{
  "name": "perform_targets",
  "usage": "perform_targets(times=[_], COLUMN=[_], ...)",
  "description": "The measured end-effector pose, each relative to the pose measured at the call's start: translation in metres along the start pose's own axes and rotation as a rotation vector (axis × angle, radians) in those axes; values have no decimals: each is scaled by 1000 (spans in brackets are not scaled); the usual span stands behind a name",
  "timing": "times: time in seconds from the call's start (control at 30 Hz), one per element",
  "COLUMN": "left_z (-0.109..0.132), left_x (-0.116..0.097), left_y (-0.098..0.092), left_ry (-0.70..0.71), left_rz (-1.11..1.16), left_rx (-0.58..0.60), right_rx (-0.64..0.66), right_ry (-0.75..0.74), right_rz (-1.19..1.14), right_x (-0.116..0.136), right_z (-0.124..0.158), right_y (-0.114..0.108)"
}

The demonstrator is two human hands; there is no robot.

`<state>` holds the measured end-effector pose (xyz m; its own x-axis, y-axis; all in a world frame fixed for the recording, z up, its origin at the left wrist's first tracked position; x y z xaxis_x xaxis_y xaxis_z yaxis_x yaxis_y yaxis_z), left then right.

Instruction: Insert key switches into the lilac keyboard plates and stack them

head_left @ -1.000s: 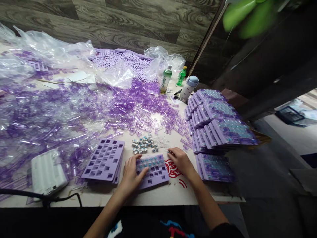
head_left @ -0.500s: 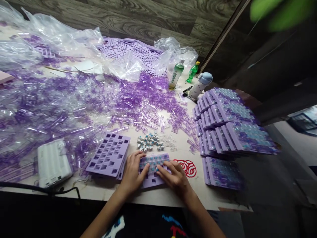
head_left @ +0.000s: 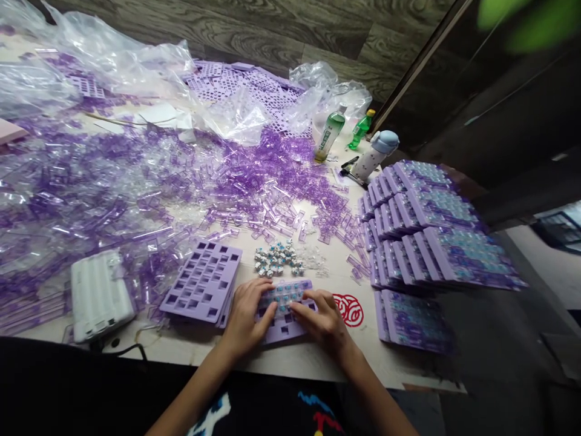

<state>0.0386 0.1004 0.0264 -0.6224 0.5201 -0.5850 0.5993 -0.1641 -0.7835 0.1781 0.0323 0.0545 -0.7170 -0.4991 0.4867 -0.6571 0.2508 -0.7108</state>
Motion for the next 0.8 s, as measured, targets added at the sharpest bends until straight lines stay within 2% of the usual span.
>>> perform_targets(times=[0.17,0.27,0.53,0.8], left_z=[2,2,3,2], left_x=[-12,-16,-12,-12], left_y=[-2,-1,2,3], left_ry=[103,137,98,96], left_rz=[-13,-39,-39,-25], left_rx=[76,94,75,83], right_rx=[118,121,47,54], right_ry=[-147,-183,-82,29], right_rz=[118,107,5,-16], right_x=[4,6,-2,1], right_z=[-3,-5,-9,-16], right_y=[5,5,4,4])
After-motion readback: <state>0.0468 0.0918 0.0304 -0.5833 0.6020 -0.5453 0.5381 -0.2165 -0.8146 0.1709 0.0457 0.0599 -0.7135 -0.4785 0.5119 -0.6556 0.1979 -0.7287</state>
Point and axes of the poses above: each hand's wrist, its own z-axis away from the middle knuckle, its own y-axis out of the palm, x = y × z, the point moved 8 cm from there along -z, towards the middle knuckle, and after that the axes turned 13 degrees about -z, right-handed, at the moved point
